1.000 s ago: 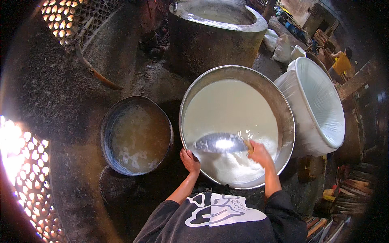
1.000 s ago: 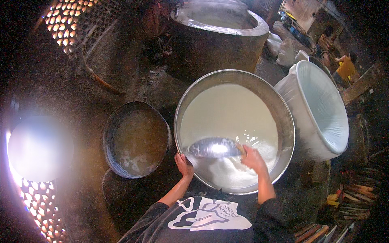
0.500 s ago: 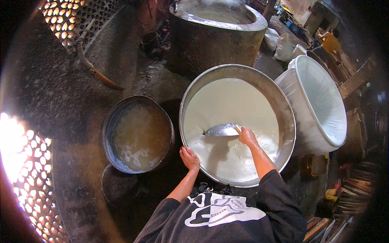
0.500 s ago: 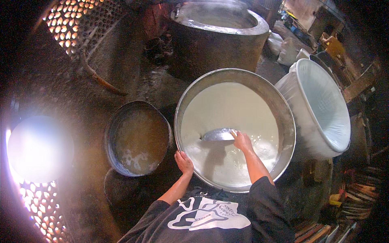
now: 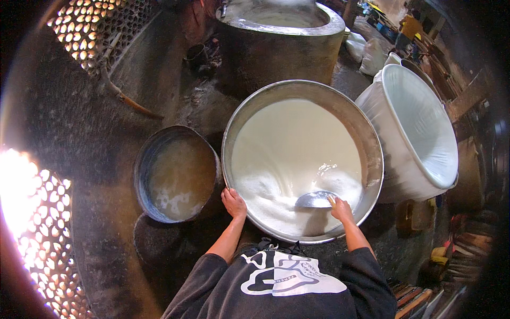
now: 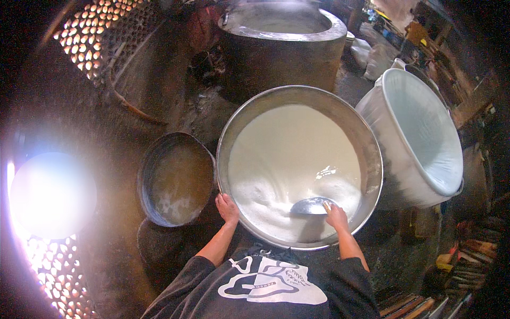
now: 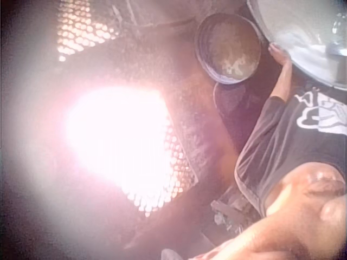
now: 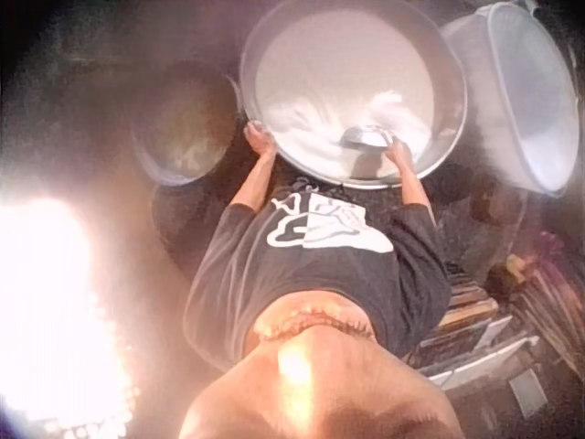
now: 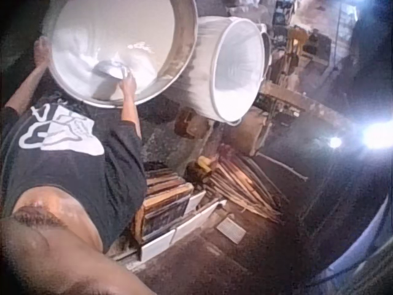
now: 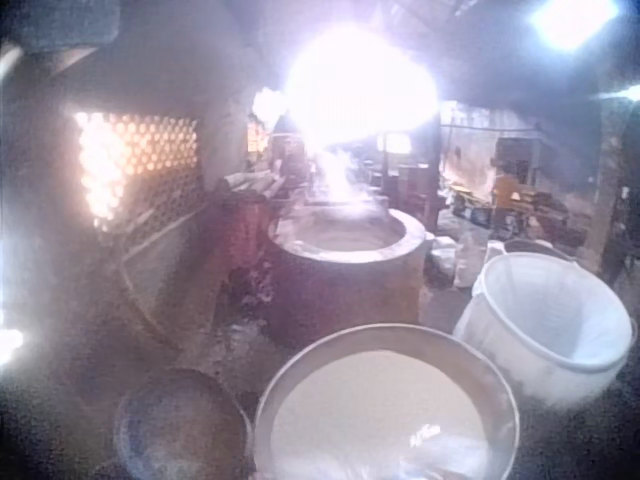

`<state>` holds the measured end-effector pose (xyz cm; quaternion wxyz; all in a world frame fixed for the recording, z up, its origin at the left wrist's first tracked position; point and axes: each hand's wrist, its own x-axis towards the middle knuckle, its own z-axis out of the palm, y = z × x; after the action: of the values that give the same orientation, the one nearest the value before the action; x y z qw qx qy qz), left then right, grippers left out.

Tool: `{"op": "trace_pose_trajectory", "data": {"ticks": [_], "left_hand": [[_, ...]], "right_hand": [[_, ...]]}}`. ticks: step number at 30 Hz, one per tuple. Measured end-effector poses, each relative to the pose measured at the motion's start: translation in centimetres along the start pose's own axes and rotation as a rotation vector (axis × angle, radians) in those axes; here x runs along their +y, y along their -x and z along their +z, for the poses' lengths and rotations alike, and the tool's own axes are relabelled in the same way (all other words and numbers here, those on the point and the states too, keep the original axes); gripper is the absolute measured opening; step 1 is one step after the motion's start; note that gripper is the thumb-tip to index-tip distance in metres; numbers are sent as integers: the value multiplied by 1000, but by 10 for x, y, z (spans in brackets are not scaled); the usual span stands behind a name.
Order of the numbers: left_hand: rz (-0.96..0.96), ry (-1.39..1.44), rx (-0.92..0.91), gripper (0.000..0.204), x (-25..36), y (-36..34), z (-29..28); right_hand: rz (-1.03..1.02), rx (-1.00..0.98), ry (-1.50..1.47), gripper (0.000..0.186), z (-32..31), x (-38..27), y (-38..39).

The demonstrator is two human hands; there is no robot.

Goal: The person stirs a large vat of white liquid with a ladle and occasionally adds liquid from a separate smaller pot.

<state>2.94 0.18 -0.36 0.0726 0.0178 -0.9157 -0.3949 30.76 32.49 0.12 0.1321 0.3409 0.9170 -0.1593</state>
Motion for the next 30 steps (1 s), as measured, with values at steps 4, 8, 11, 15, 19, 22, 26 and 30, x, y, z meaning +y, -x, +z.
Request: {"op": "trace_pose_trajectory", "data": {"ticks": [4, 8, 11, 15, 19, 22, 26, 30], "left_hand": [[-3, 6, -33, 42, 1, -2, -1], [2, -9, -16, 42, -2, -1, -1], [15, -27, -11, 42, -3, -3, -1], [29, -66, 35, 42, -5, -3, 1], [8, -27, -22, 42, 10, -2, -4], [-12, -68, -11, 41, 4, -4, -7], [9, -57, -26, 41, 9, -3, 0], [-18, -61, -39, 41, -3, -3, 0]], "right_hand": [[83, -41, -106, 45, -51, 30, 35], [36, 34, -153, 40, -124, 39, 63], [48, 110, -292, 47, -177, 40, 67], [-4, 453, -278, 45, -186, 49, 17], [111, 585, -250, 41, -133, 53, -53], [166, 420, -363, 40, -97, 45, -85], [58, 359, -353, 37, -18, 63, -105], [106, 211, -492, 32, 25, 4, -82]]}}
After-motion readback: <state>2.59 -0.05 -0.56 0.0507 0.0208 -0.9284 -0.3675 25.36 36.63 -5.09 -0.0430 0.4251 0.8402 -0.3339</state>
